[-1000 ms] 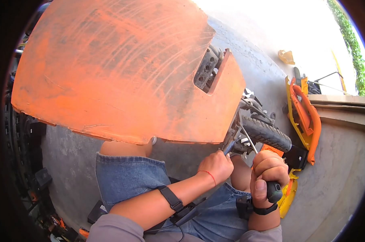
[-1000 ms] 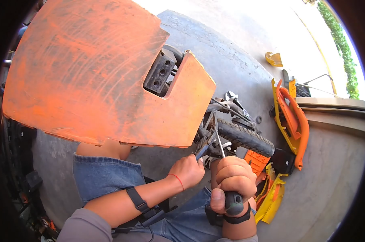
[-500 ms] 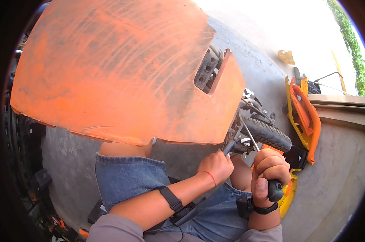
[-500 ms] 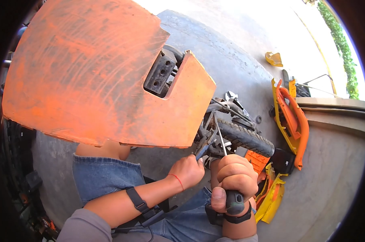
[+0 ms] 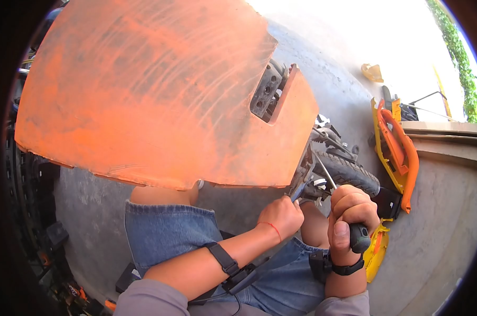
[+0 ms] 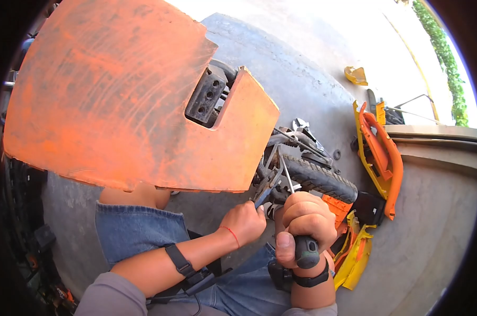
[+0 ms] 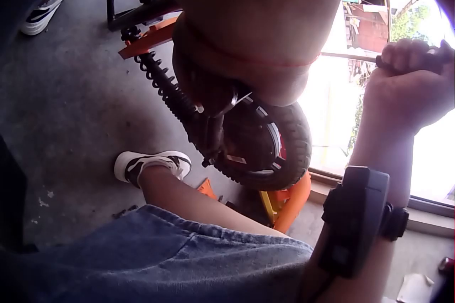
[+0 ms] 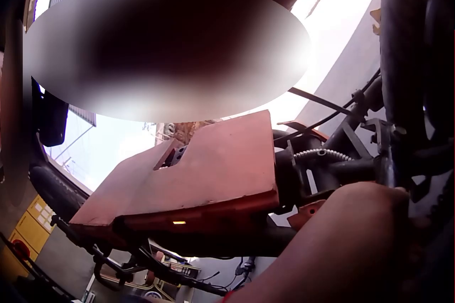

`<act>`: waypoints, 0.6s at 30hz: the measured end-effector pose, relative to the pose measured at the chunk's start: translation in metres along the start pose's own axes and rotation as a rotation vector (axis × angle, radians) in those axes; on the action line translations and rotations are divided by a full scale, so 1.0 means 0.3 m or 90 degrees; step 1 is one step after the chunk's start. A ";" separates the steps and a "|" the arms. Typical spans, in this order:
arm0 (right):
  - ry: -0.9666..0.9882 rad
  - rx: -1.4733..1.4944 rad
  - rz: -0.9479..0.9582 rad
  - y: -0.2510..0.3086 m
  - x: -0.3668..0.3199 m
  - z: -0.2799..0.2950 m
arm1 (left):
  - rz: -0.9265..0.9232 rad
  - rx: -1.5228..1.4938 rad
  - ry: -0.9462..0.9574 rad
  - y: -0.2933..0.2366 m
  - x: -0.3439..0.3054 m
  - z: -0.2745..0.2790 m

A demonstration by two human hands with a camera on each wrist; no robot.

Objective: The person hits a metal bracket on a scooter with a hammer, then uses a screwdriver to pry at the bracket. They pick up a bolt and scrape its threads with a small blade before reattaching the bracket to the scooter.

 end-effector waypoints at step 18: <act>-0.008 0.012 0.027 -0.043 0.007 0.002 | -0.005 0.005 -0.011 0.007 0.008 -0.004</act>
Point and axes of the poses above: each hand's wrist, its own x-axis towards the middle knuckle, its own z-axis out of the back of the hand, y = z × x, the point moved 4 cm from there along x, towards the middle knuckle, and after that the axes turned 4 degrees about x, right-handed, at the moved point
